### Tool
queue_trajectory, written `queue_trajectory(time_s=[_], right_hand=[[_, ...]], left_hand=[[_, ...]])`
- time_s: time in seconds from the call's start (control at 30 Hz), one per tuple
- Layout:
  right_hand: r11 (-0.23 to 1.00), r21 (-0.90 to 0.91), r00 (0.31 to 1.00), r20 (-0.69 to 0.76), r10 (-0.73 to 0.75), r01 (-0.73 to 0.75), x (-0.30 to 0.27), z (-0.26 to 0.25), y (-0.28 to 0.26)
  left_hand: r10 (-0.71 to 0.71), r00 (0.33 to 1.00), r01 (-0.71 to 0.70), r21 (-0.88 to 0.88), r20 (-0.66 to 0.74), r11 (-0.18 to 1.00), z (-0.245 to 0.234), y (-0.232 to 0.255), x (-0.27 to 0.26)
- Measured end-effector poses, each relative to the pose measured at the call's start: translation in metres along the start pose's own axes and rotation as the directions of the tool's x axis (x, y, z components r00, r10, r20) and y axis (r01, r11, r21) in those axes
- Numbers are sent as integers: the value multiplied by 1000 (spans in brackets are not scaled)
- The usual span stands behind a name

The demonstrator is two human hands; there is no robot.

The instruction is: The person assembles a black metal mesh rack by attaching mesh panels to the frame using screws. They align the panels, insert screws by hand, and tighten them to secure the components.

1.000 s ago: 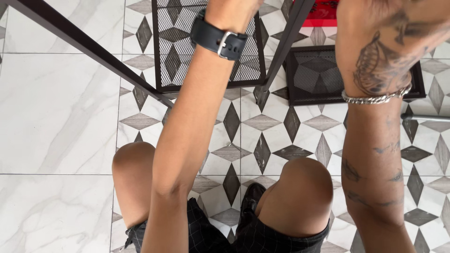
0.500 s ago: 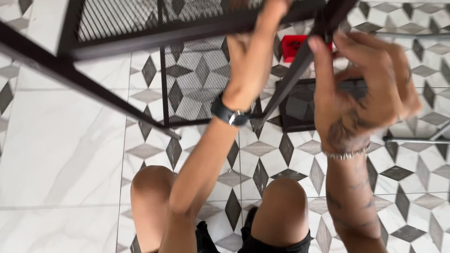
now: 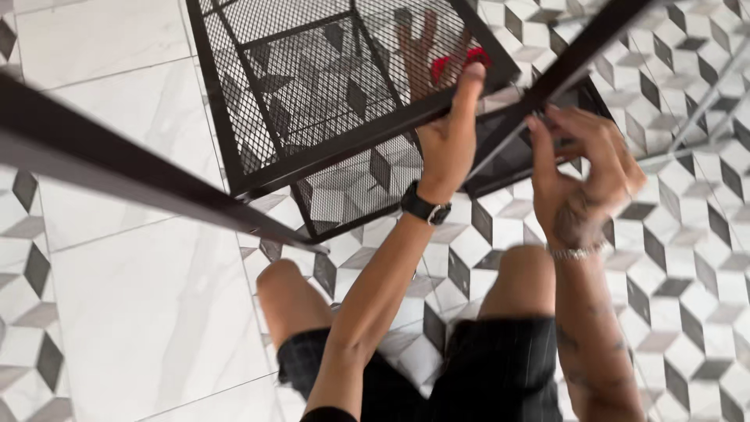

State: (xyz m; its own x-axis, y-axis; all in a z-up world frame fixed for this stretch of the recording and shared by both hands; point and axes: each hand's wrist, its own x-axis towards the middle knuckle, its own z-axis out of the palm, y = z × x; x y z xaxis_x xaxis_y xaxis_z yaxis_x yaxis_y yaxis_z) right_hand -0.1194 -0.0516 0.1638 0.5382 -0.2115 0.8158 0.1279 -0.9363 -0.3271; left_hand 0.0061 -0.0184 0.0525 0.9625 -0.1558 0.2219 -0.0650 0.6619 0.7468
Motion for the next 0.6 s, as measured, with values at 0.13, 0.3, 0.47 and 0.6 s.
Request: queue_trajectory(time_s=[0.13,0.3,0.47,0.6], right_hand=[[991,76,993,-17,115,-113,-3,3,-3],[987,94,991,-30,132,-129,-6,6,5],[986,106,990,-48,131,-126,-6,8,4],[984,128,988,-79,135,-124,-7,9,2]], left_hand=[[13,999,-11,-51,43,999,-7,4,1],[-25,1000,26,-47,19,999,-4,-5,9],[-78,996,81,-66,47,995,0,-10,7],[-67,997,70,-115,28,991,11,-4,2]])
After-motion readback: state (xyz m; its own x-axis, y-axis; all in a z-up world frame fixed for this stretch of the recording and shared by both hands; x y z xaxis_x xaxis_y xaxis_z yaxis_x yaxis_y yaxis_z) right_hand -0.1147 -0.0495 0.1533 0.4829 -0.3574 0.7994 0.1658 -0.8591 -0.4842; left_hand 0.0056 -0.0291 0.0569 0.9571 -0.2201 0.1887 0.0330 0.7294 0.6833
